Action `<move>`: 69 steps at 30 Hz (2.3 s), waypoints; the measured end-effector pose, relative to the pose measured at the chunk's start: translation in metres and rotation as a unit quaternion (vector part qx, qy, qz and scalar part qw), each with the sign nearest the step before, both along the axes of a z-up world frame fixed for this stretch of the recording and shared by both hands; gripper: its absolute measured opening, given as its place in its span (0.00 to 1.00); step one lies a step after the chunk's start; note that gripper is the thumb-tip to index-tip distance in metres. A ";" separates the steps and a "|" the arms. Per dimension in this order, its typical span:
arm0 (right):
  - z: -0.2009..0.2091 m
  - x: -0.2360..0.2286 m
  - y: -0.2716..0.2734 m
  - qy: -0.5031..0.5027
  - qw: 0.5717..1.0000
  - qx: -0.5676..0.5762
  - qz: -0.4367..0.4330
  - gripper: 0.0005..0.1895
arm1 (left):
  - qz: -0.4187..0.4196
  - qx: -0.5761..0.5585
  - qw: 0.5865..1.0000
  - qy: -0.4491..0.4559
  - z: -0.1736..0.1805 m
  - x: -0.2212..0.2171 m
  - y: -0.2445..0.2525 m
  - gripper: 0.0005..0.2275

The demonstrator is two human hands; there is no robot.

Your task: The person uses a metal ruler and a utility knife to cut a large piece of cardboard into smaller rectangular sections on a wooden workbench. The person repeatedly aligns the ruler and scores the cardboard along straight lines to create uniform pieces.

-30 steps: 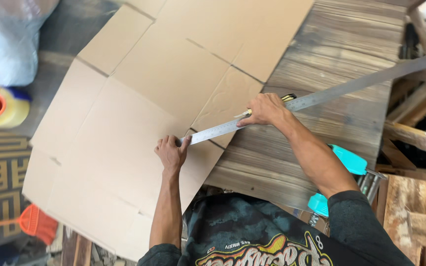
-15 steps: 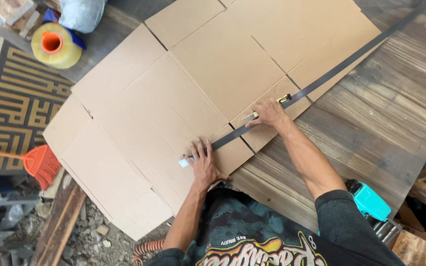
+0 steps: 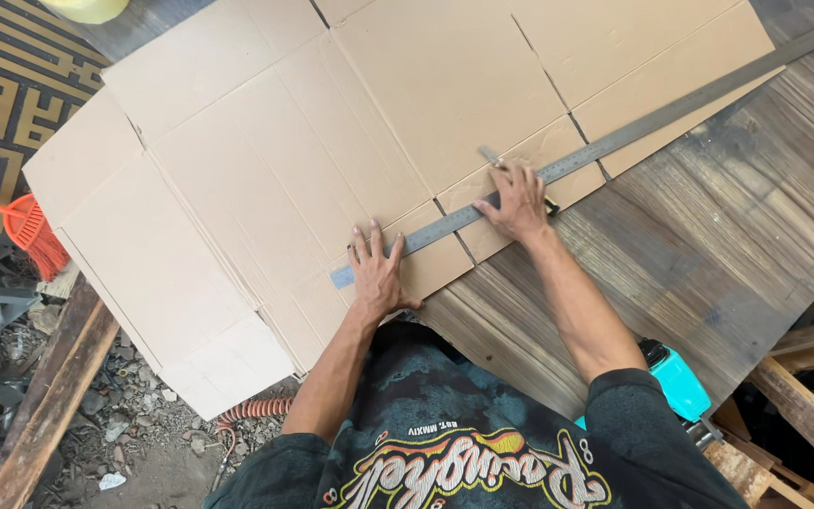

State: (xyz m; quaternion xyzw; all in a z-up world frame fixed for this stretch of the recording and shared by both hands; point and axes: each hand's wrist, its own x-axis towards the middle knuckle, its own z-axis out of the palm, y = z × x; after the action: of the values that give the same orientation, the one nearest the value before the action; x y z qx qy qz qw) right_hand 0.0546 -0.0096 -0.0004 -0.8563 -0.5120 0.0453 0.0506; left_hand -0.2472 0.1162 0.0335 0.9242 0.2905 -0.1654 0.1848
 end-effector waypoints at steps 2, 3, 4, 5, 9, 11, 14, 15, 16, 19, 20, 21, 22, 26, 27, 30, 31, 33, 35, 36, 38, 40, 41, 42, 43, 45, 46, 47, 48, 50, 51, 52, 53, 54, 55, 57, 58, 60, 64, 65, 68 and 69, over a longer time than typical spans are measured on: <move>0.000 0.006 -0.015 -0.008 1.000 -0.002 -0.008 0.35 | 0.002 0.001 1.000 -0.004 -0.002 0.000 -0.003 0.65; 0.000 0.009 -0.021 -0.015 1.000 -0.005 -0.016 0.39 | 0.003 0.001 1.000 -0.008 -0.002 0.000 -0.002 0.64; 0.000 0.013 -0.020 -0.015 1.000 -0.003 -0.014 0.39 | 0.006 0.003 1.000 -0.009 0.000 0.003 0.000 0.64; 0.000 0.014 -0.026 -0.021 1.000 0.004 -0.023 0.40 | 0.007 -0.001 1.000 -0.011 0.001 0.003 -0.001 0.63; 0.004 0.026 -0.038 0.014 0.998 0.020 -0.063 0.39 | 0.005 0.000 1.000 -0.018 0.006 0.012 -0.003 0.60; 0.008 0.033 -0.040 0.019 0.998 0.006 -0.066 0.39 | 0.000 -0.005 1.000 -0.017 0.016 0.020 -0.001 0.59; 0.010 0.037 -0.045 0.022 0.997 -0.014 -0.075 0.37 | -0.004 -0.013 1.000 -0.016 0.026 0.027 -0.003 0.58; 0.011 0.039 -0.044 0.020 0.996 -0.017 -0.082 0.35 | -0.004 -0.013 1.000 -0.018 0.029 0.031 -0.001 0.58; 0.010 0.039 -0.046 0.018 0.996 -0.013 -0.083 0.35 | -0.005 -0.010 1.000 -0.021 0.030 0.032 0.000 0.58; 0.006 0.034 -0.051 0.020 0.995 -0.002 -0.094 0.35 | -0.008 -0.024 1.000 -0.018 0.031 0.028 0.001 0.57; 0.006 0.034 -0.052 0.014 0.996 -0.004 -0.093 0.35 | -0.013 -0.032 0.999 -0.022 0.028 0.028 0.000 0.58; 0.006 0.032 -0.055 0.008 0.995 -0.006 -0.095 0.35 | -0.020 -0.041 0.999 -0.025 0.025 0.027 0.000 0.59; 0.006 0.030 -0.056 0.007 0.995 -0.004 -0.097 0.35 | -0.022 -0.038 0.999 -0.026 0.027 0.028 -0.001 0.59; 0.004 0.032 -0.065 -0.002 0.994 -0.009 -0.112 0.36 | -0.044 -0.052 0.997 -0.028 0.026 0.039 -0.008 0.58; 0.003 0.029 -0.072 -0.005 0.993 -0.018 -0.116 0.35 | -0.046 -0.071 0.996 -0.029 0.023 0.038 -0.014 0.58; 0.006 0.029 -0.079 -0.014 0.993 -0.019 -0.117 0.34 | -0.065 -0.085 0.994 -0.037 0.032 0.045 -0.014 0.57; 0.006 0.031 -0.078 -0.014 0.993 -0.019 -0.119 0.34 | -0.067 -0.085 0.993 -0.037 0.032 0.047 -0.012 0.57; 0.006 0.031 -0.080 -0.012 0.994 -0.002 -0.109 0.38 | -0.106 -0.066 0.991 -0.037 0.030 0.050 -0.012 0.57; 0.009 0.032 -0.080 -0.004 0.994 0.000 -0.110 0.38 | -0.109 -0.054 0.992 -0.041 0.028 0.048 -0.017 0.57; 0.011 0.033 -0.079 0.003 0.994 0.006 -0.109 0.38 | -0.109 -0.037 0.992 -0.048 0.027 0.046 -0.019 0.56; 0.010 0.028 -0.079 0.001 0.992 0.013 -0.122 0.37 | -0.101 -0.039 0.993 -0.042 0.026 0.046 -0.025 0.55; 0.003 0.031 -0.081 -0.002 0.990 0.017 -0.137 0.37 | -0.095 -0.044 0.994 -0.038 0.025 0.048 -0.024 0.53; -0.006 0.033 -0.087 -0.041 0.988 0.047 -0.144 0.38 | -0.096 -0.041 0.994 -0.037 0.023 0.047 -0.023 0.53; -0.015 0.035 -0.092 -0.080 0.982 0.077 -0.150 0.40 | -0.098 -0.037 0.994 -0.037 0.022 0.046 -0.023 0.53; -0.015 0.036 -0.093 -0.082 0.981 0.076 -0.156 0.40 | -0.104 -0.037 0.993 -0.038 0.023 0.045 -0.023 0.53; -0.013 0.041 -0.099 -0.091 0.970 0.131 -0.186 0.32 | -0.095 -0.043 0.994 -0.034 0.027 0.046 -0.023 0.52; -0.010 0.038 -0.100 -0.094 0.968 0.130 -0.194 0.32 | -0.104 -0.044 0.993 -0.036 0.024 0.046 -0.024 0.52; -0.007 0.037 -0.100 -0.080 0.958 0.128 -0.243 0.32 | -0.101 -0.043 0.994 -0.026 0.021 0.046 -0.024 0.54; -0.004 0.036 -0.101 -0.066 0.946 0.127 -0.292 0.31 | -0.098 -0.042 0.994 -0.015 0.017 0.046 -0.025 0.55; -0.024 0.044 -0.110 -0.041 0.929 0.133 -0.344 0.33 | -0.102 -0.045 0.994 -0.011 0.019 0.047 -0.024 0.55; -0.034 0.048 -0.115 -0.015 0.912 0.139 -0.386 0.34 | -0.097 -0.048 0.994 -0.007 0.020 0.048 -0.024 0.54; -0.042 0.053 -0.116 -0.016 0.909 0.140 -0.392 0.34 | -0.104 -0.047 0.993 -0.008 0.020 0.049 -0.025 0.54; -0.049 0.056 -0.116 0.026 0.893 0.144 -0.426 0.35 | -0.102 -0.043 0.994 -0.001 0.021 0.049 -0.025 0.54; -0.056 0.059 -0.116 0.067 0.873 0.148 -0.459 0.35 | -0.101 -0.039 0.994 0.005 0.022 0.050 -0.026 0.54; -0.051 0.064 -0.113 0.065 0.870 0.152 -0.464 0.35 | -0.107 -0.036 0.994 0.003 0.021 0.050 -0.026 0.54; -0.039 0.074 -0.108 0.115 0.848 0.176 -0.487 0.45 | -0.096 -0.044 0.994 0.014 0.018 0.049 -0.028 0.56; -0.017 0.072 -0.103 0.114 0.846 0.177 -0.490 0.45 | -0.100 -0.043 0.994 0.013 0.017 0.049 -0.028 0.56; 0.027 0.069 -0.091 0.196 0.817 0.165 -0.516 0.52 | -0.096 -0.041 0.994 0.005 0.014 0.048 -0.027 0.54; -0.010 0.103 -0.107 0.194 0.816 0.158 -0.521 0.49 | -0.102 -0.043 0.994 0.002 0.016 0.049 -0.025 0.55; -0.011 0.104 -0.107 0.189 0.818 0.146 -0.524 0.45 | -0.100 -0.045 0.994 -0.001 0.016 0.048 -0.026 0.54; -0.012 0.110 -0.107 0.183 0.823 0.133 -0.521 0.43 | -0.098 -0.043 0.994 -0.007 0.018 0.051 -0.026 0.53; -0.013 0.107 -0.108 0.187 0.825 0.128 -0.518 0.45 | -0.099 -0.041 0.994 -0.004 0.020 0.048 -0.026 0.53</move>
State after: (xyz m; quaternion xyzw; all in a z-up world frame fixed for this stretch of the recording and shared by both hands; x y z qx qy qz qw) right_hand 0.1620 -0.1172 -0.0135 -0.9564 0.0246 0.1058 0.2711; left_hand -0.1991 0.0903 0.0538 0.9407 0.1902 -0.1905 0.2064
